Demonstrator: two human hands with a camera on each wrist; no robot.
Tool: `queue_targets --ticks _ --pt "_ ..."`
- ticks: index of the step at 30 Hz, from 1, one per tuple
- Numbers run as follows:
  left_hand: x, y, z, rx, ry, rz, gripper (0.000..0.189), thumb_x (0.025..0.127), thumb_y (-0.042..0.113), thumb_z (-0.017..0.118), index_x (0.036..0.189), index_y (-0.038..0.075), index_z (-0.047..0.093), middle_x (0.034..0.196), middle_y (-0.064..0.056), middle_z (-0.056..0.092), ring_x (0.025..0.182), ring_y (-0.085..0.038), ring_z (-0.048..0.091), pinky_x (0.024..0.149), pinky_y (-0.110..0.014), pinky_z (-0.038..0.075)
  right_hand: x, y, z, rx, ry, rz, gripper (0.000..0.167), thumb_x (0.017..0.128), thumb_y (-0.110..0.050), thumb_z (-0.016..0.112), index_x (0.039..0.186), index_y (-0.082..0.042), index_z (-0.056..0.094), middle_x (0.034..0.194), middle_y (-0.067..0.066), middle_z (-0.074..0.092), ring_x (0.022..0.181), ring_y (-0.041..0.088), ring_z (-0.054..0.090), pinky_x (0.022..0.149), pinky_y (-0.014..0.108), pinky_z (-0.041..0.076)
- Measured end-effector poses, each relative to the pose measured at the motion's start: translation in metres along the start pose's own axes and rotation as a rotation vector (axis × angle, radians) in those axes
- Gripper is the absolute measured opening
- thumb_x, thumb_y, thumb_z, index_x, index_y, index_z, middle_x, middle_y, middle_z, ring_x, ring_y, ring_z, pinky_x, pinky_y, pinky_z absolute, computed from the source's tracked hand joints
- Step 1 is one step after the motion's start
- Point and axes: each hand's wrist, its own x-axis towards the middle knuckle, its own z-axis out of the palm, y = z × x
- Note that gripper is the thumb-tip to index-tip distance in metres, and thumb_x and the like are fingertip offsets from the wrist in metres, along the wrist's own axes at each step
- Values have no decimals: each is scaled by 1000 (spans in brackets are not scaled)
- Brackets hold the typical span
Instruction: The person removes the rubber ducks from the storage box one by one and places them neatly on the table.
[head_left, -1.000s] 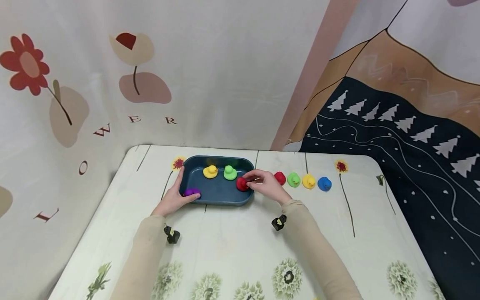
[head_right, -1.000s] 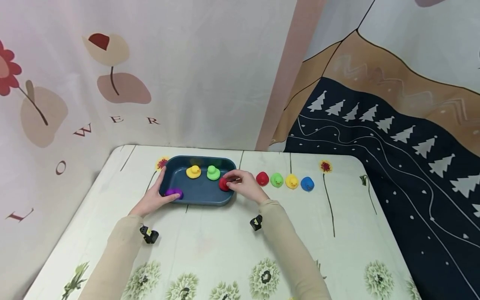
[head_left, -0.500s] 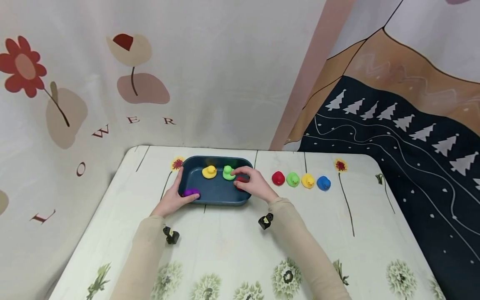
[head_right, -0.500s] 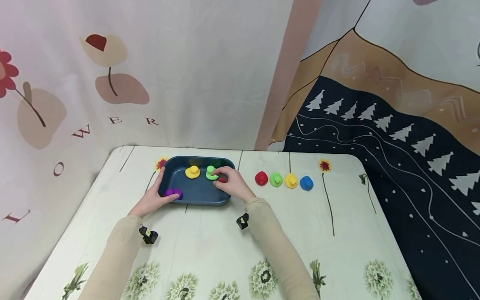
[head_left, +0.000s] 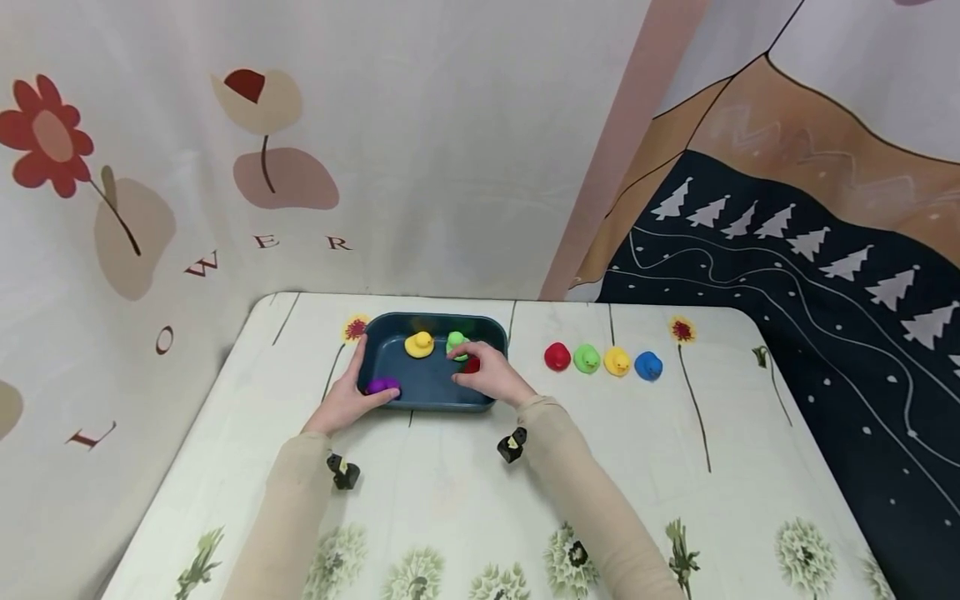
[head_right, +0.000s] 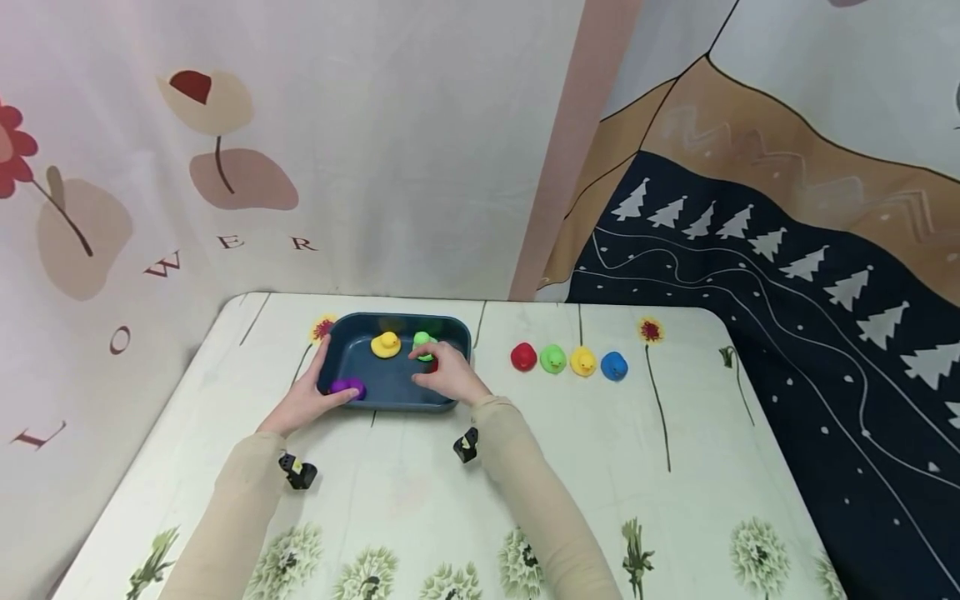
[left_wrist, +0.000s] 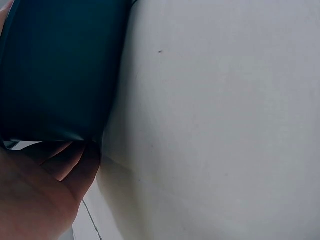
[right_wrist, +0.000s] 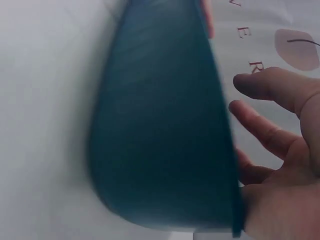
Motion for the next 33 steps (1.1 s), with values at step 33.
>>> queue_targets --ticks 33 --pt "1 -2 0 6 1 -17 111 85 44 73 152 35 -15 161 -15 -1 141 -48 10 106 -68 17 16 4 1 -60 -301 58 38 89 4 63 127 -2 60 123 11 58 108 24 53 92 31 47"
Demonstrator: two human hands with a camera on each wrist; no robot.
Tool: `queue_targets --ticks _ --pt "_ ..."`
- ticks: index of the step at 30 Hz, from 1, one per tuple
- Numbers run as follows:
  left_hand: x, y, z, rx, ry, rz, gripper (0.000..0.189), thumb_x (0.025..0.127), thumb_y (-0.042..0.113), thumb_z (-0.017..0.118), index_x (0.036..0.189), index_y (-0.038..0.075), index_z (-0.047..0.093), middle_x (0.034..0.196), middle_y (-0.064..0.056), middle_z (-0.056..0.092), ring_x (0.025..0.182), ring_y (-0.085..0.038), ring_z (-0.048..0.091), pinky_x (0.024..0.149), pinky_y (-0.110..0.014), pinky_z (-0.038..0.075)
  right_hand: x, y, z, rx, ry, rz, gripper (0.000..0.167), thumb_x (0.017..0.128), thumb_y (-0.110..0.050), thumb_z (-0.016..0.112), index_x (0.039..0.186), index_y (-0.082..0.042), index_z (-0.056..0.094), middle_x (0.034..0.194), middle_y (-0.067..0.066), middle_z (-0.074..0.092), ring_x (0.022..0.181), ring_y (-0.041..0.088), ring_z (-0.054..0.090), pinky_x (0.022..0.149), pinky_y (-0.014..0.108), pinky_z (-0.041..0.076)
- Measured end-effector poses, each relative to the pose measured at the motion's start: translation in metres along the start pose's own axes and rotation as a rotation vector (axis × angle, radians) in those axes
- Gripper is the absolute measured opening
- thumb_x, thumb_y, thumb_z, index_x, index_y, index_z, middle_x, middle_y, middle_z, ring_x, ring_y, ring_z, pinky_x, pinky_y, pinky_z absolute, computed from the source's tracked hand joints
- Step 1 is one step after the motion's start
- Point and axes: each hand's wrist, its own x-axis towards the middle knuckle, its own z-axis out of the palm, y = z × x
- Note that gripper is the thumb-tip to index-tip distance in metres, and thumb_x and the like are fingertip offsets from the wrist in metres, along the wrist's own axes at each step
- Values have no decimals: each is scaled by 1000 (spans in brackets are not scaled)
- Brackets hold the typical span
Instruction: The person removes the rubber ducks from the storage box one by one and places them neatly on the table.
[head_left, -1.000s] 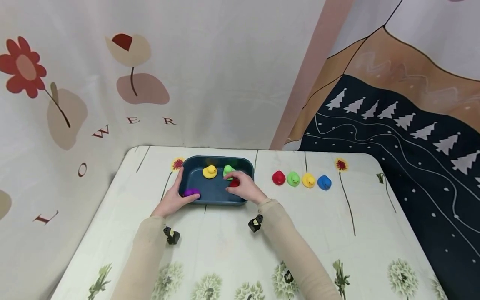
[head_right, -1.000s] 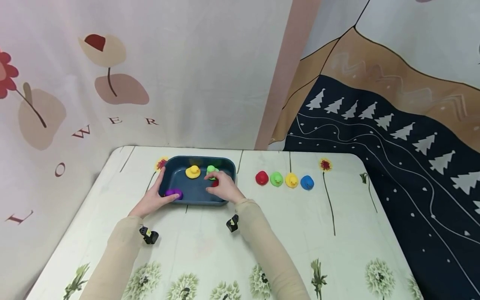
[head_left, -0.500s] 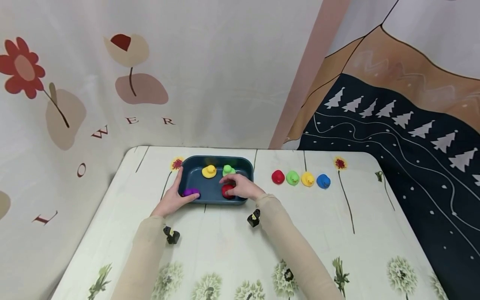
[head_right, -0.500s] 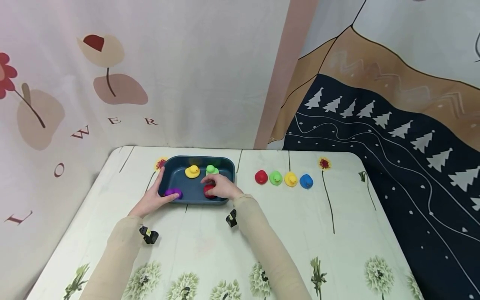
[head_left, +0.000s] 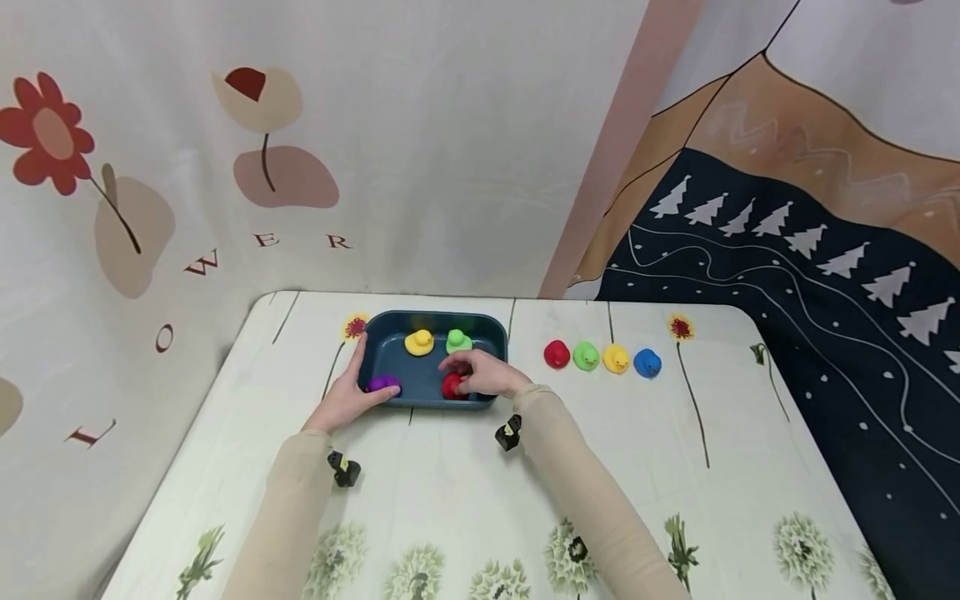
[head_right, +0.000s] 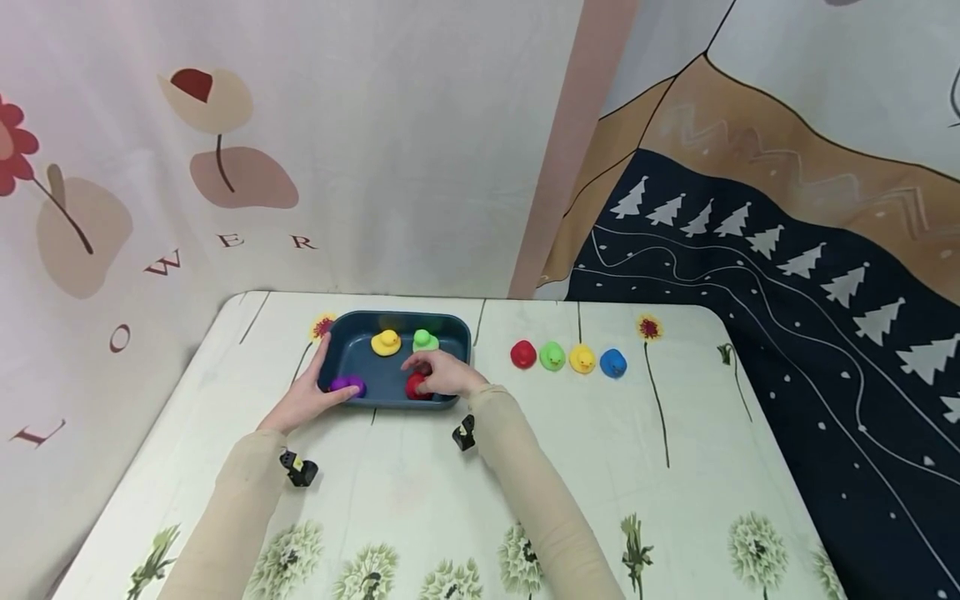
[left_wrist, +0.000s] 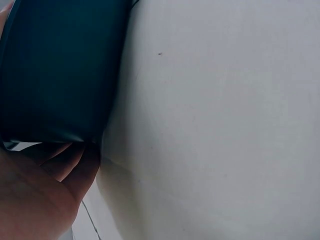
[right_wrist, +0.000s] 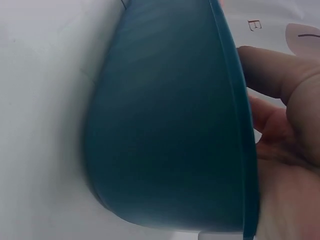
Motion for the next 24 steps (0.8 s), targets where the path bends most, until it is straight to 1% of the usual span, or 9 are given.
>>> queue_targets --ticks 4,8,11,15,17,20,24 --pt "0 1 1 -4 -3 -2 111 85 44 73 152 35 -15 161 -15 -2 141 -48 9 106 -68 17 1 0 1 -41 -8 10 36 88 3 65 124 -1 61 121 8 60 106 21 54 90 27 47" --pt "0 1 0 -3 -4 -1 112 85 45 73 152 36 -16 161 -15 -2 141 -48 9 105 -69 17 2 -2 3 -57 31 16 32 86 2 68 117 -2 64 114 7 62 100 19 57 88 26 48" --pt "-1 1 0 -2 1 7 111 85 44 73 152 35 -16 160 -16 -1 141 -48 10 106 -68 17 3 -2 5 -63 56 13 26 85 1 70 110 -3 67 107 5 64 96 17 58 86 26 49" --pt "-2 0 -1 -5 4 15 111 85 41 73 153 34 -15 160 -17 0 141 -47 10 106 -67 17 5 -2 8 -114 59 -3 16 86 -4 72 102 -5 71 98 1 67 90 15 58 84 26 48" --pt "-2 0 0 -8 4 14 111 85 41 74 153 33 -15 160 -17 0 141 -47 10 106 -67 17 5 -1 9 -139 55 -11 14 86 -6 73 100 -7 73 96 -1 67 88 14 57 82 26 48" --pt "-2 0 0 -9 3 13 112 85 41 74 153 33 -15 160 -16 -1 141 -47 10 106 -67 17 5 -1 9 -154 48 -15 15 85 -6 74 100 -7 73 94 -2 66 87 13 56 80 26 48" --pt "0 1 1 -1 3 4 111 85 42 73 153 34 -15 160 -16 -1 141 -48 10 106 -67 17 4 -1 8 -161 39 -27 20 83 -2 74 102 -6 72 97 0 66 88 14 56 80 24 48"
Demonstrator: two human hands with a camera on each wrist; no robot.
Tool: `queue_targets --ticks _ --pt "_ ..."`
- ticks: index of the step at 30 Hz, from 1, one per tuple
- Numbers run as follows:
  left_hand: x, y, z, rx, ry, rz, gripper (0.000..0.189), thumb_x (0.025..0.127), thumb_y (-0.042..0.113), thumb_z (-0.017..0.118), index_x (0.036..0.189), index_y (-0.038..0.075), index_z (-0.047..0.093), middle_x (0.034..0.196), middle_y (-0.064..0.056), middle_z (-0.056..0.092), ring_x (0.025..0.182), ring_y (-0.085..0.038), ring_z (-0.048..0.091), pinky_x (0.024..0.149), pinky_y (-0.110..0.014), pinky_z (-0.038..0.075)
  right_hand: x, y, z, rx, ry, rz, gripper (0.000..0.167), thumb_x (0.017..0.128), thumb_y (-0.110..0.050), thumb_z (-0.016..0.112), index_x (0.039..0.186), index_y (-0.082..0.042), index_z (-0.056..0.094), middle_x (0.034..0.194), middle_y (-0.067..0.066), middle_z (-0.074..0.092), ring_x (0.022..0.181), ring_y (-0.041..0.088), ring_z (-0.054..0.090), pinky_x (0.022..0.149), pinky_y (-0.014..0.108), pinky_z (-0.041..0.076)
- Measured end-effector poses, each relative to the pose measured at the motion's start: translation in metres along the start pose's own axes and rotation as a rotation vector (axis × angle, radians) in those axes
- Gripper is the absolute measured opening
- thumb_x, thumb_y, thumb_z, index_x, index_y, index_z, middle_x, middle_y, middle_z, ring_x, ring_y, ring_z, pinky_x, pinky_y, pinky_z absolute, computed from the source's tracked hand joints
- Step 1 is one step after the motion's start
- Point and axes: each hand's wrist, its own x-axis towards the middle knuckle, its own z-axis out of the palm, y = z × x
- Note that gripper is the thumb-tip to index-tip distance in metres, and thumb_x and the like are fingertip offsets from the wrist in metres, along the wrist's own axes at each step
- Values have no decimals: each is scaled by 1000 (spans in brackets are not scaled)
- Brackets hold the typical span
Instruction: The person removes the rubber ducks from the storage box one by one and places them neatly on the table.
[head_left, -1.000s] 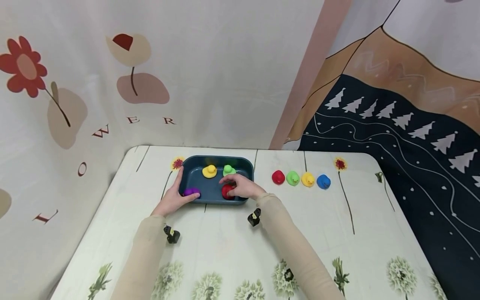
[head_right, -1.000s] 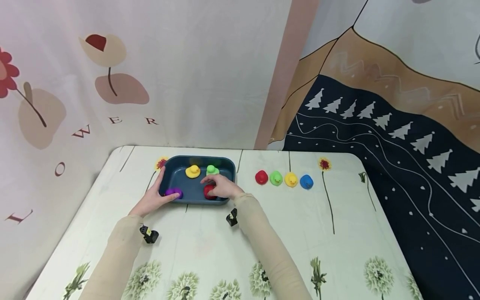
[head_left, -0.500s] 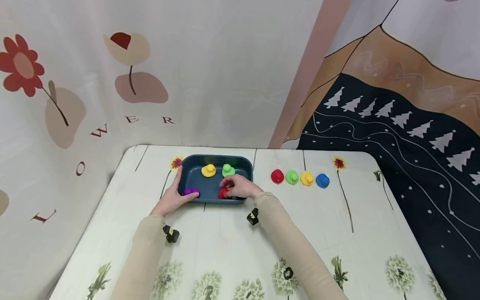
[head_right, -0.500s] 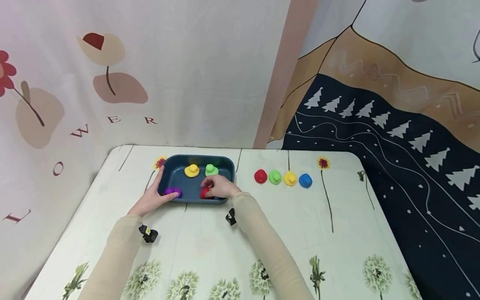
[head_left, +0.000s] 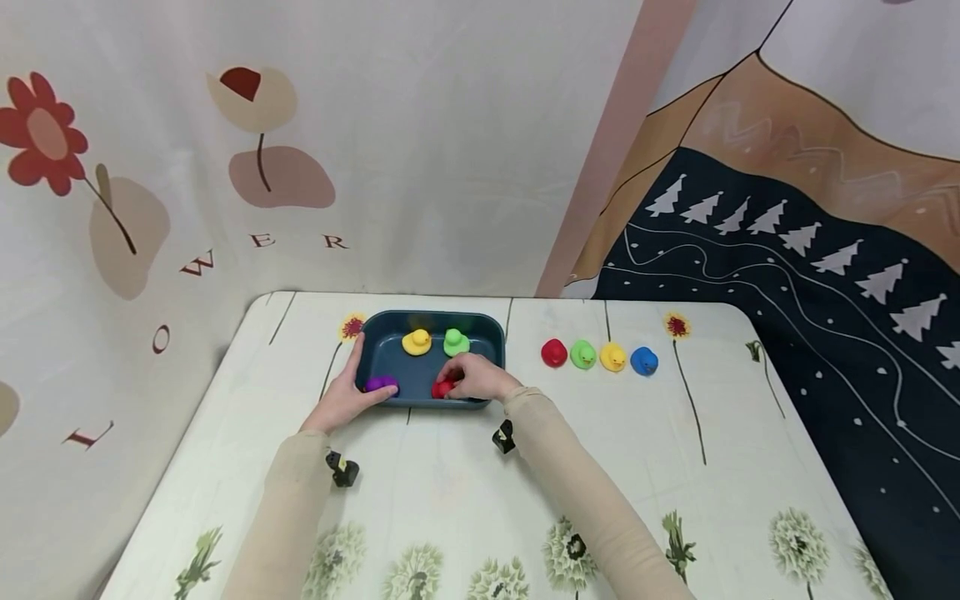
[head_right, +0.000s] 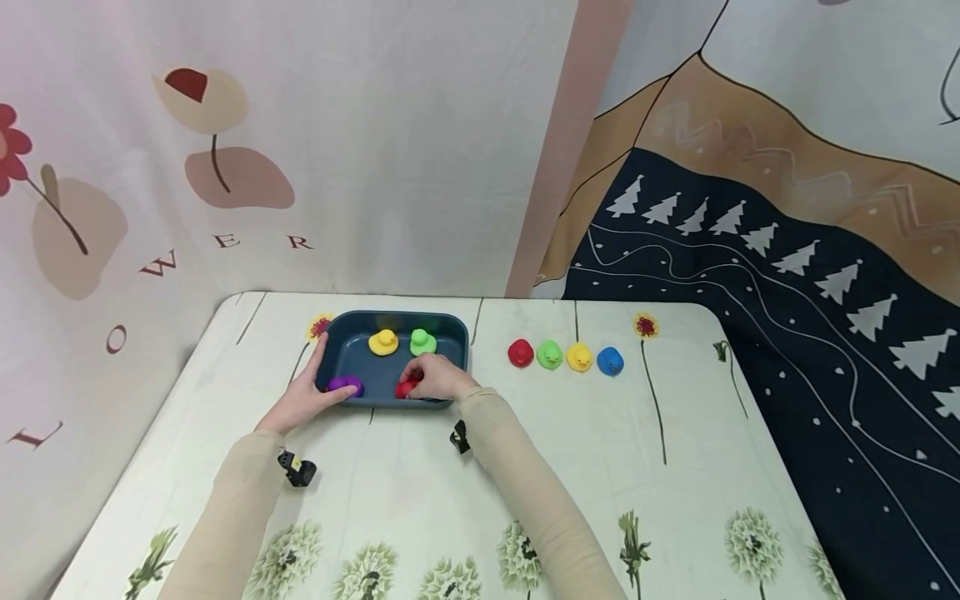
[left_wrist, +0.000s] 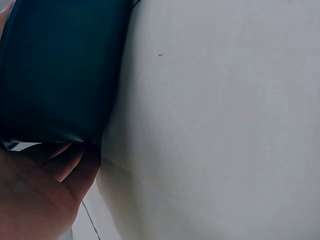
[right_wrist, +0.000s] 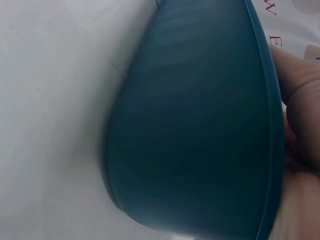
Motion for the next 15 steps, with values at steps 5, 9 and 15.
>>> queue_targets --ticks 5,9,15 --pt "1 0 0 -4 -4 -7 111 86 41 73 152 35 -16 161 -15 -2 141 -48 9 105 -68 17 0 0 0 1 29 -25 21 83 -2 74 103 -5 72 98 1 66 89 14 57 80 24 48" --pt "1 0 0 -5 -4 -5 111 86 42 73 152 35 -15 161 -15 -2 141 -48 9 105 -68 18 -1 1 3 38 77 -42 23 83 -8 76 106 -6 72 101 0 67 91 14 57 83 26 48" --pt "0 -2 -1 -6 -3 -3 111 85 43 73 152 36 -15 161 -14 -2 141 -48 9 105 -68 18 -7 -3 5 91 127 -55 26 85 -12 76 111 -9 72 108 0 67 97 16 57 84 26 48"
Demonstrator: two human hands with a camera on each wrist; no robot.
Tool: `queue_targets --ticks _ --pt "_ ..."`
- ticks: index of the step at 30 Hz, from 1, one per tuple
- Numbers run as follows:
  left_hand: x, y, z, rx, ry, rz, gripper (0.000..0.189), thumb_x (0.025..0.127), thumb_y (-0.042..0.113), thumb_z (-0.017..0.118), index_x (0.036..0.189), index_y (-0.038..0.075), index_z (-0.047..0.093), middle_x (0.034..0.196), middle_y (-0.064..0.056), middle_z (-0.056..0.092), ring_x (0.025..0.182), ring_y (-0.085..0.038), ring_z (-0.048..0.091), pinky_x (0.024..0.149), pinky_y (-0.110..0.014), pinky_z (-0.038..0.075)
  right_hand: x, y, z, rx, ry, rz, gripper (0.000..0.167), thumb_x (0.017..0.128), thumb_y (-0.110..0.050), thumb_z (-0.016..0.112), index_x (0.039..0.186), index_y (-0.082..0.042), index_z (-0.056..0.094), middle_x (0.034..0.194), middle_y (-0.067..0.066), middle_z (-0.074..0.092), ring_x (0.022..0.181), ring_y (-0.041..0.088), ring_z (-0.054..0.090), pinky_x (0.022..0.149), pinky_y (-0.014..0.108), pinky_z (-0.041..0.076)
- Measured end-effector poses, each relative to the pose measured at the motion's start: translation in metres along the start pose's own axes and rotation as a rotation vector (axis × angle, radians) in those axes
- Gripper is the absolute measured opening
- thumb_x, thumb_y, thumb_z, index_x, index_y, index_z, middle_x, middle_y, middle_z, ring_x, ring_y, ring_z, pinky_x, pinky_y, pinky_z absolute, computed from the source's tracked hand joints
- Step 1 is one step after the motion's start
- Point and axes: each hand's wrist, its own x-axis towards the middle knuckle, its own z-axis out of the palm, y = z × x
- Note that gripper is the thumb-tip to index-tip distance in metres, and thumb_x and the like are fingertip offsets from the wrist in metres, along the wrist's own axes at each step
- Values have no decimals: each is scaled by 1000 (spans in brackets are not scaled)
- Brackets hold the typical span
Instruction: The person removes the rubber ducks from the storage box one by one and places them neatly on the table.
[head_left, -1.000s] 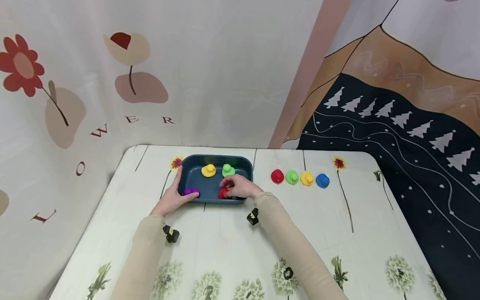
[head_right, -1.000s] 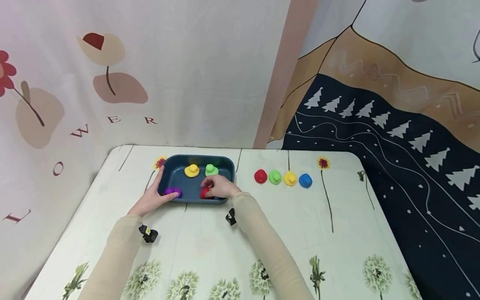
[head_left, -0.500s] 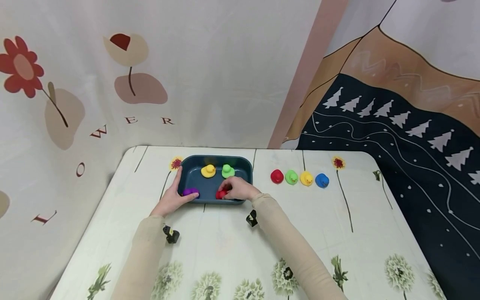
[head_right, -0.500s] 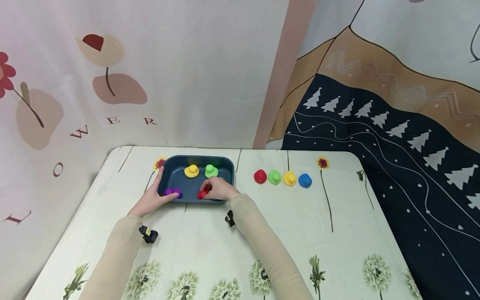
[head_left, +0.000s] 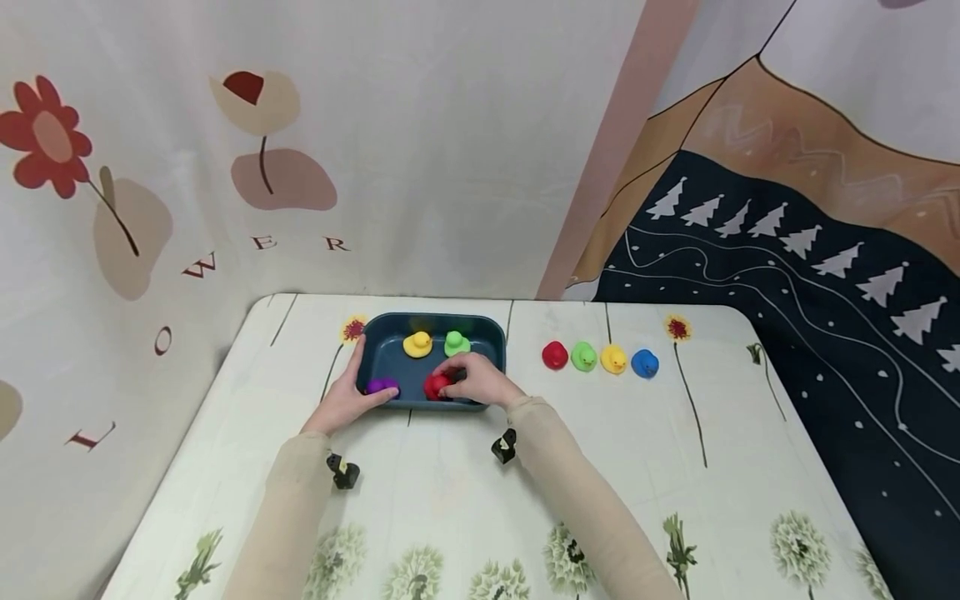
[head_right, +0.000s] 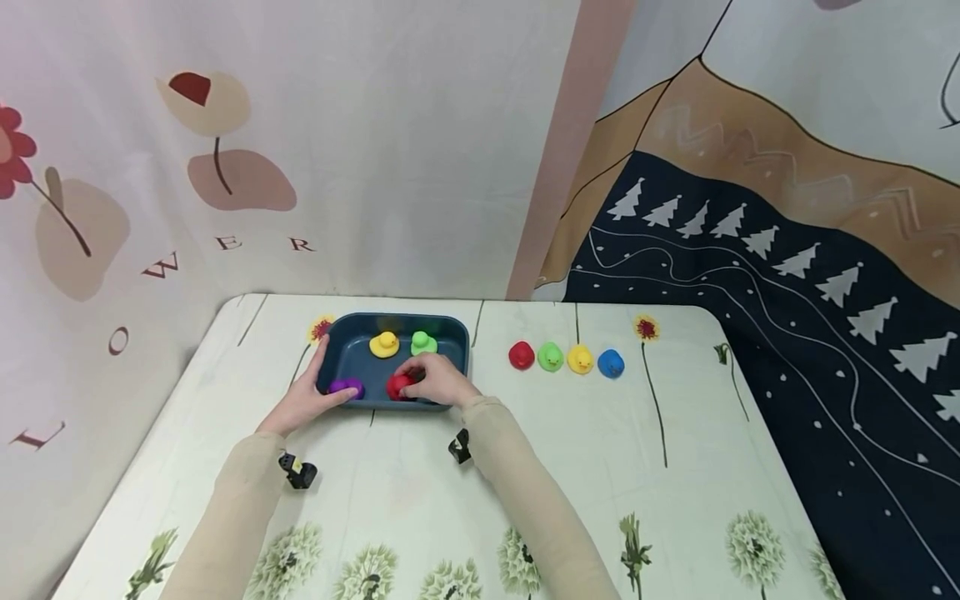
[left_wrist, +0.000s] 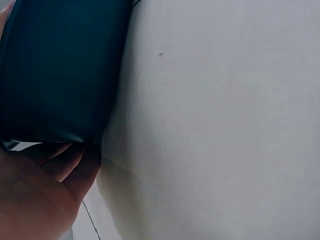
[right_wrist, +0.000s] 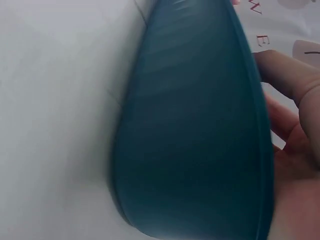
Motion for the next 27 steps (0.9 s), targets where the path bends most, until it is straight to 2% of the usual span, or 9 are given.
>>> queue_targets --ticks 6,14,16,18,23,25,27 --pt "0 0 2 -15 3 6 110 85 42 73 152 37 -14 161 -14 -1 142 -47 9 106 -68 17 -12 -3 -3 74 58 -17 29 87 -10 73 115 -10 70 109 0 65 98 16 57 80 24 50" --pt "0 0 2 3 3 18 111 84 45 73 153 34 -14 160 -16 -1 141 -47 9 106 -68 17 -31 -3 -15 202 149 -43 30 88 -13 73 118 -12 69 114 1 61 103 17 55 81 29 52" --pt "0 0 2 4 2 17 111 85 44 73 153 34 -14 161 -15 -1 141 -47 9 106 -67 16 -36 -2 -18 218 167 -50 31 88 -13 73 118 -12 69 113 1 62 104 19 56 82 29 51" --pt "0 1 2 5 -1 15 110 85 43 73 153 34 -14 161 -14 -2 141 -47 9 106 -67 16 -45 -10 -24 233 173 -48 32 88 -10 71 119 -7 67 114 7 62 105 26 57 84 32 51" --pt "0 2 2 6 -6 6 110 85 44 72 152 35 -15 161 -13 -3 141 -48 8 106 -68 17 -57 -7 -33 279 196 -36 35 88 -6 70 122 1 64 119 17 60 107 37 56 87 39 50" --pt "0 2 1 9 -7 4 111 85 45 72 152 34 -15 161 -14 -3 141 -49 8 105 -69 17 -58 4 -33 293 222 -32 36 88 -9 72 122 -2 65 119 14 60 107 35 56 86 37 50" --pt "-1 2 0 13 -6 6 111 85 45 72 153 34 -15 160 -16 -2 141 -49 9 105 -69 17 -64 6 -35 300 254 -28 34 88 -11 72 121 -4 66 119 11 61 106 34 56 85 34 50"
